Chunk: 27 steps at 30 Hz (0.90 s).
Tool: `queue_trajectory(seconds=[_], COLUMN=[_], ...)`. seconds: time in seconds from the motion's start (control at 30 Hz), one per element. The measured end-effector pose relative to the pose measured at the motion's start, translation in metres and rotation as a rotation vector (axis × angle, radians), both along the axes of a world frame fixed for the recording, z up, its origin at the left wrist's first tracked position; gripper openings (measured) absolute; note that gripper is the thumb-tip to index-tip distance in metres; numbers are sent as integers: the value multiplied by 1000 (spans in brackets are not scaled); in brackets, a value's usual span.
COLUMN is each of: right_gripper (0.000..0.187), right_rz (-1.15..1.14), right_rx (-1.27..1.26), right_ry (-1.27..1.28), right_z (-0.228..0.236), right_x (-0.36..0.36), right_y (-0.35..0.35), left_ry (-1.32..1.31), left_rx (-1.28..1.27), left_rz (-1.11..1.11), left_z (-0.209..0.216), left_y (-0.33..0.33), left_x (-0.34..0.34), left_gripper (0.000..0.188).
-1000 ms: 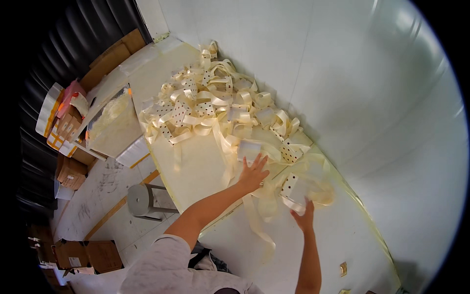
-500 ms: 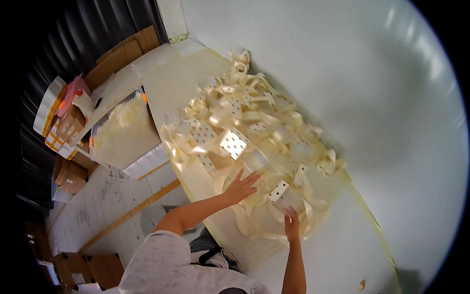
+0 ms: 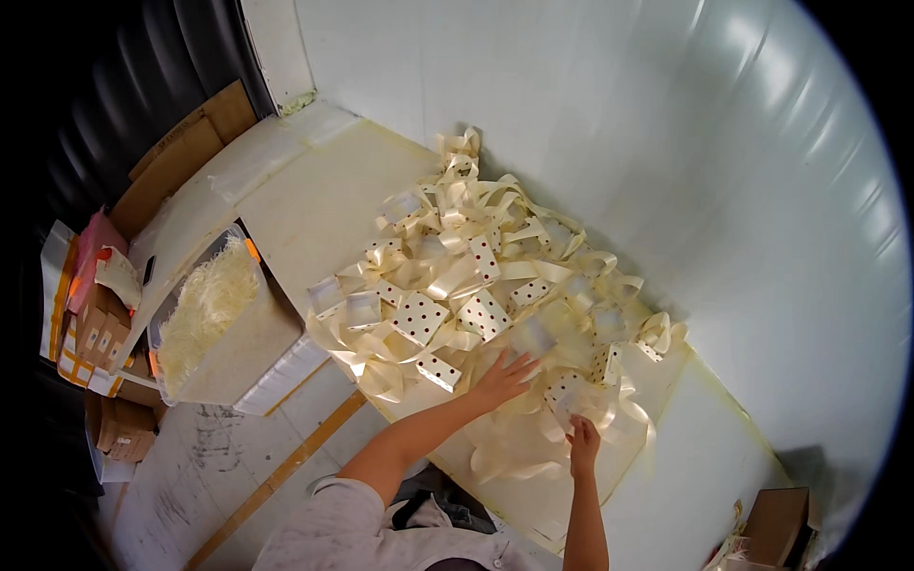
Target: The person repeatedly picks small white boxes with polka-dotted ribbons from a table and inserts handfuls of shredded paper filler into each box. The person places the filled boxes back on the table. Another person works nearby at a separate table.
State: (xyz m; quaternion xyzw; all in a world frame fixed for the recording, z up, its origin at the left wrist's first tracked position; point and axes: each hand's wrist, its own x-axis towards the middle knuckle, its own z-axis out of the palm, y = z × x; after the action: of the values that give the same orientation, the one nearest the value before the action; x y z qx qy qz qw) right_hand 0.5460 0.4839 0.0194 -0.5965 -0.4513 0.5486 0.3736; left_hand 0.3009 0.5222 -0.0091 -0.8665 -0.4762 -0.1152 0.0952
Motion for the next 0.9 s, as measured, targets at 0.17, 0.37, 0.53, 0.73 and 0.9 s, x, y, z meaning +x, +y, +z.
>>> queue_trajectory(seconds=[0.17,0.37,0.53,0.73,0.9], right_gripper=[17,9,11,13,13], right_rz=[-26,1,99,353,397], right_rx=[319,843,1191,1452,1391], right_ry=[-296,-768,-743,-579,-505], right_z=[23,85,152,187,172], right_x=[10,-8,-109,-302,-494], right_y=[-45,-77,-63,-54,-41], left_ry=[-191,-717,-980,-1232,-990], left_rx=[-75,-347,-519,-326,-188], left_rz=[-136,244,617,937,922], left_z=[28,35,39,-26,-8], left_y=[-43,-181,-302,-325,-303], left_x=[-22,-77,-169,-303,-455], left_gripper=[36,51,42,40,36])
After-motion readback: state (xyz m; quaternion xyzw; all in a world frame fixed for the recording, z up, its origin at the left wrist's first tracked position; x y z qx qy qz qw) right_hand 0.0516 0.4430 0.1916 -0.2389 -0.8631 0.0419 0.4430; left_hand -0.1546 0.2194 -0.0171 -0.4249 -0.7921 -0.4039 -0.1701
